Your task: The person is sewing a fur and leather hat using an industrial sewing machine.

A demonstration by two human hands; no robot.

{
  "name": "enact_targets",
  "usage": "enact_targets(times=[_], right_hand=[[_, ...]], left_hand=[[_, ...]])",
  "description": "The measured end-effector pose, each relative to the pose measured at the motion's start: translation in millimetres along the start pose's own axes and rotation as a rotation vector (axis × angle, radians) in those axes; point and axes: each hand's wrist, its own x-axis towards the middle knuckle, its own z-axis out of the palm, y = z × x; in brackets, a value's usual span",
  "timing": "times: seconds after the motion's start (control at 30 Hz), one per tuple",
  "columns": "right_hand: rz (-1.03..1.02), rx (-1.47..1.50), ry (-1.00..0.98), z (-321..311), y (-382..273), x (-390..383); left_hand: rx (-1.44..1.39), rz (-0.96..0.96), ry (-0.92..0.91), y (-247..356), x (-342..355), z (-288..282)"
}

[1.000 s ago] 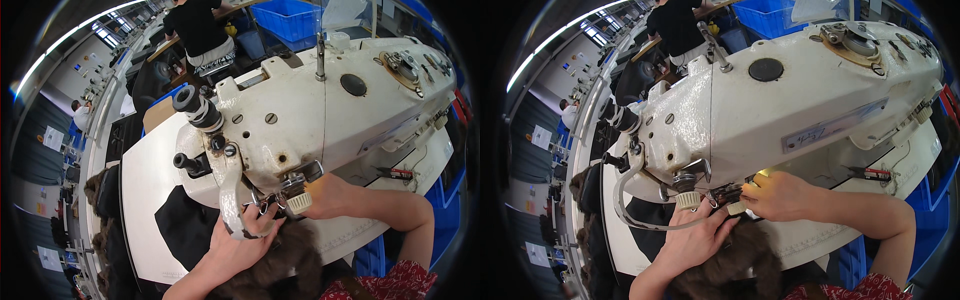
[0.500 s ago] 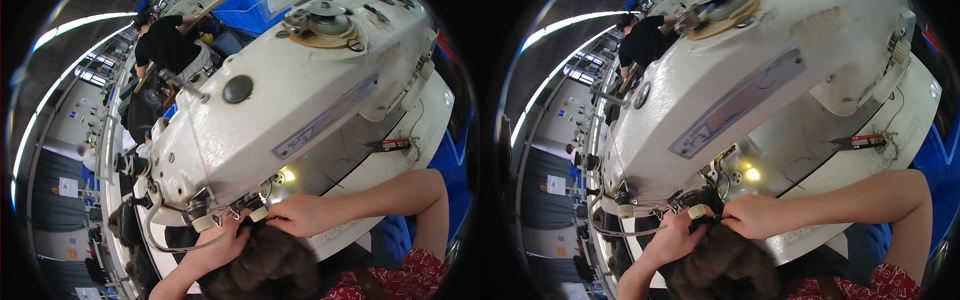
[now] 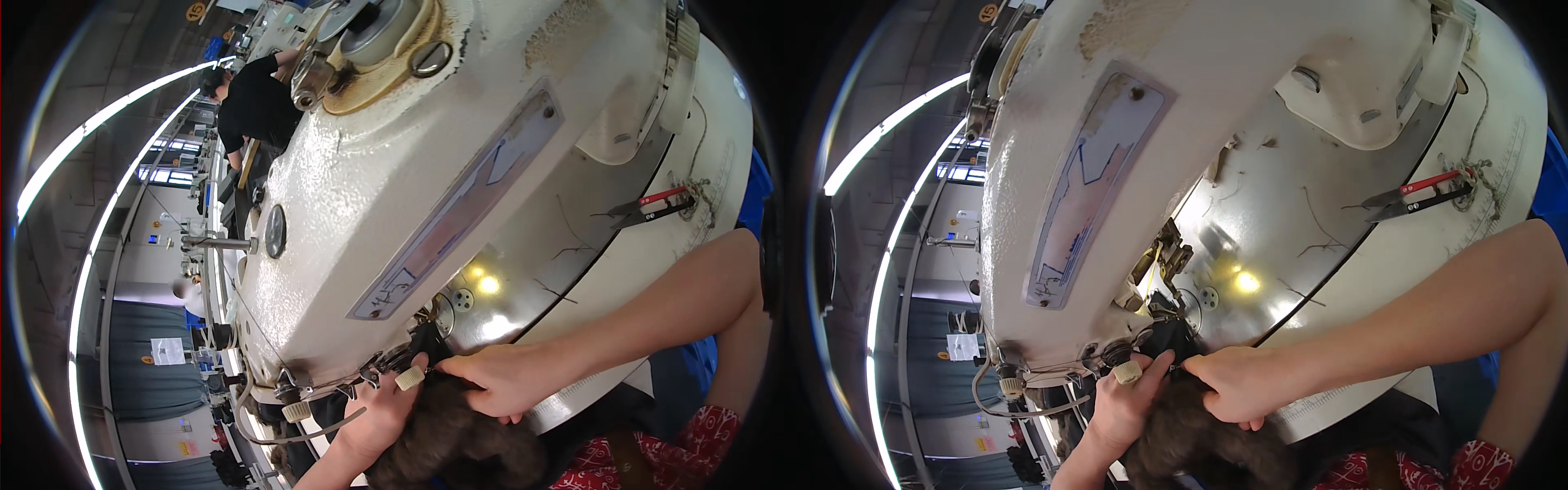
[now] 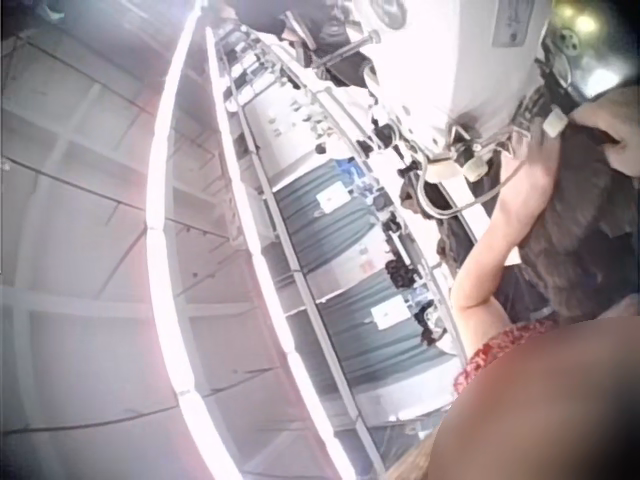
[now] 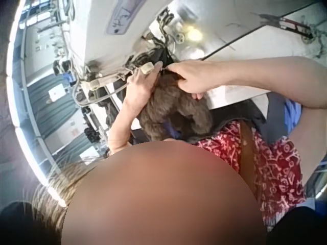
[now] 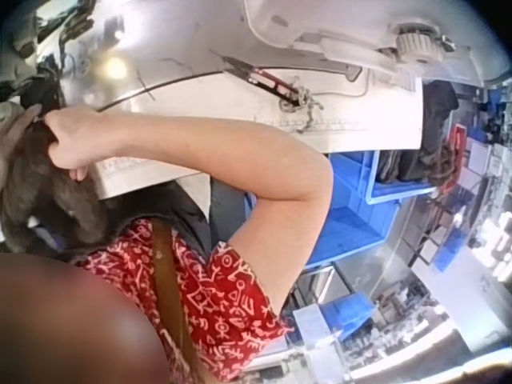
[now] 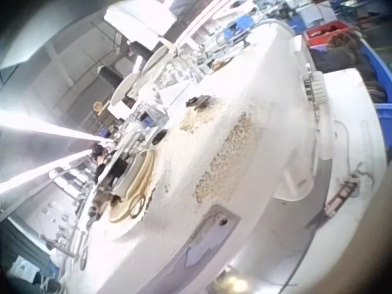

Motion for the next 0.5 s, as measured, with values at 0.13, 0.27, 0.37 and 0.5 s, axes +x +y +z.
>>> enact_targets(times=[0.13, 0.27, 0.37, 0.5], right_hand=[[-0.048, 0.038, -0.052, -0.1, 5.0, -0.5], [-0.028, 0.077, -0.066, -2.4, 4.7, 7.3], [0.048, 0.245, 0.025, 2.4, 3.7, 12.3], [0.006, 0.448, 0.26, 9.5, 6.1, 12.6]], left_hand=[[0.084, 0.075, 0.123, -9.5, -0.6, 7.4], [0.107, 0.07, 0.319, -10.0, 2.1, 20.6], [0.033, 0.032, 0.4, -5.0, 4.8, 25.6], [0.008, -0.021, 0.403, -2.8, 7.8, 26.1]])
